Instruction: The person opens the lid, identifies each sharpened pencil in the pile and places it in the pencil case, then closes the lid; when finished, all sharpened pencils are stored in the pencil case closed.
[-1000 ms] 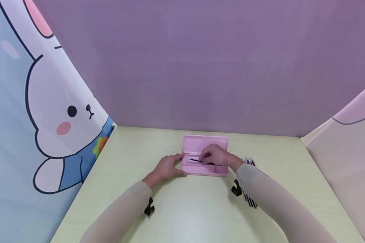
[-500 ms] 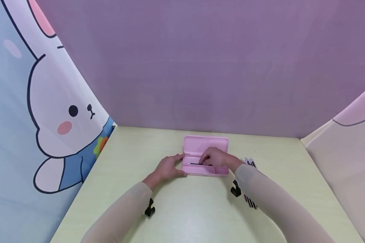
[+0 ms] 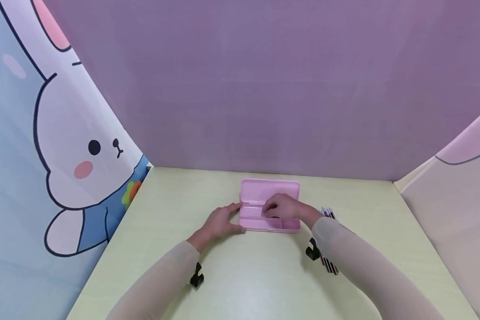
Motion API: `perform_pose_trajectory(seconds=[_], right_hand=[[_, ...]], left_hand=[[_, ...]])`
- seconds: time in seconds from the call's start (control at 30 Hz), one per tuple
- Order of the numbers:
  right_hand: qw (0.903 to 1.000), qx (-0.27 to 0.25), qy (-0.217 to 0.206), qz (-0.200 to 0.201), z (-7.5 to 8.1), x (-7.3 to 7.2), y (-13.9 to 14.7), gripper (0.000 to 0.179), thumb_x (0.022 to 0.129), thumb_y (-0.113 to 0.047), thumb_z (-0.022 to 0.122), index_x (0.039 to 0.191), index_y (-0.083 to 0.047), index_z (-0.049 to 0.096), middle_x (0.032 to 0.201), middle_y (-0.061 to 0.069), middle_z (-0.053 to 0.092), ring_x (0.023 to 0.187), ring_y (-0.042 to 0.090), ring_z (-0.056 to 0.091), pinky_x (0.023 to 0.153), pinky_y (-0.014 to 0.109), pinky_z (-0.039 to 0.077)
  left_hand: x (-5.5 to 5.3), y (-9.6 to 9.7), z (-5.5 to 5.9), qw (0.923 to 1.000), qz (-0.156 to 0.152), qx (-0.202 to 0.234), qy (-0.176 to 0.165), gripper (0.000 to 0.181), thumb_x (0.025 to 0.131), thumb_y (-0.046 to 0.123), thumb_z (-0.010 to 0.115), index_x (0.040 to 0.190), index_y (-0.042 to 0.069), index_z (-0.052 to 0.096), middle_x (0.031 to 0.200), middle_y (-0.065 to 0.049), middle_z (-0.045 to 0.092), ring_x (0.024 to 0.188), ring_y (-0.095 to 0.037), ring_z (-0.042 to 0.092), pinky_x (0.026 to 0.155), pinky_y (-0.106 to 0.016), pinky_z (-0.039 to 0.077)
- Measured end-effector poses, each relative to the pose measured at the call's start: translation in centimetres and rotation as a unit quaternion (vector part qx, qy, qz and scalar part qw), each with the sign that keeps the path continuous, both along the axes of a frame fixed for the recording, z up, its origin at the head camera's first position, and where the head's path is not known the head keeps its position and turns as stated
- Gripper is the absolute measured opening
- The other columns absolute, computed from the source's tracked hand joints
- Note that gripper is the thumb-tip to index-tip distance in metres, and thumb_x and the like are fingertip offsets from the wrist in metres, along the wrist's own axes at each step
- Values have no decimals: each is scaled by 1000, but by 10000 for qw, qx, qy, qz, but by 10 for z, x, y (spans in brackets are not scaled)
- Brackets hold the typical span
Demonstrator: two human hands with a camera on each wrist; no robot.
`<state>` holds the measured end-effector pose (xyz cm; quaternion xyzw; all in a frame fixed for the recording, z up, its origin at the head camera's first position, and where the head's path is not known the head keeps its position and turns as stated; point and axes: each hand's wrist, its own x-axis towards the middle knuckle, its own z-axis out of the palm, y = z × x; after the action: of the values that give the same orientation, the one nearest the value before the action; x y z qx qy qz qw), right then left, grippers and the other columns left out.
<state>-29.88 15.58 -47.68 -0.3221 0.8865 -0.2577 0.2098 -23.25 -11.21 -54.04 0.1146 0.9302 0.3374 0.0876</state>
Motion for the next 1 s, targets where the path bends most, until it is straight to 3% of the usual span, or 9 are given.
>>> perform_pose_trajectory(seconds=[0.2,0.37,0.57,0.77,1.0], right_hand=[[9992,-385,75,-36,9,4,20,17,97,-11,68,109,-6,79,105,2,77,93,13,64,88,35,56],[9957,-798,-306,-346,26,9,46,24,99,-12,67,120,-1,73,118,11,72,105,21,65,93,40,58],[9888,-962,-684,-915,40,18,83,31,103,-15,63,129,1,67,122,18,68,105,24,67,88,49,61],[9826,-1082,-681,-1346,29,31,127,35,102,-17,64,130,3,65,122,23,68,102,28,68,85,51,61],[9717,-978,-797,-1997,14,48,173,40,102,-16,65,134,6,60,116,20,68,101,34,67,81,49,63]], left_hand=[[4,0,3,9999,-150,72,-43,99,77,46,89,159,19,40,157,-5,50,146,-32,45,119,-53,39],[5,-3,6,9996,-188,210,-18,94,77,46,88,156,19,45,156,-3,51,147,-31,43,121,-52,37],[4,-4,5,9997,-224,99,27,93,78,46,88,156,19,45,156,-3,51,147,-31,44,121,-53,36],[6,-3,6,9995,-276,-132,79,94,78,45,88,157,18,44,157,-4,50,146,-31,44,121,-51,37],[6,1,14,9985,-509,-207,72,91,79,38,89,155,11,46,154,-10,52,144,-33,47,121,-51,38]])
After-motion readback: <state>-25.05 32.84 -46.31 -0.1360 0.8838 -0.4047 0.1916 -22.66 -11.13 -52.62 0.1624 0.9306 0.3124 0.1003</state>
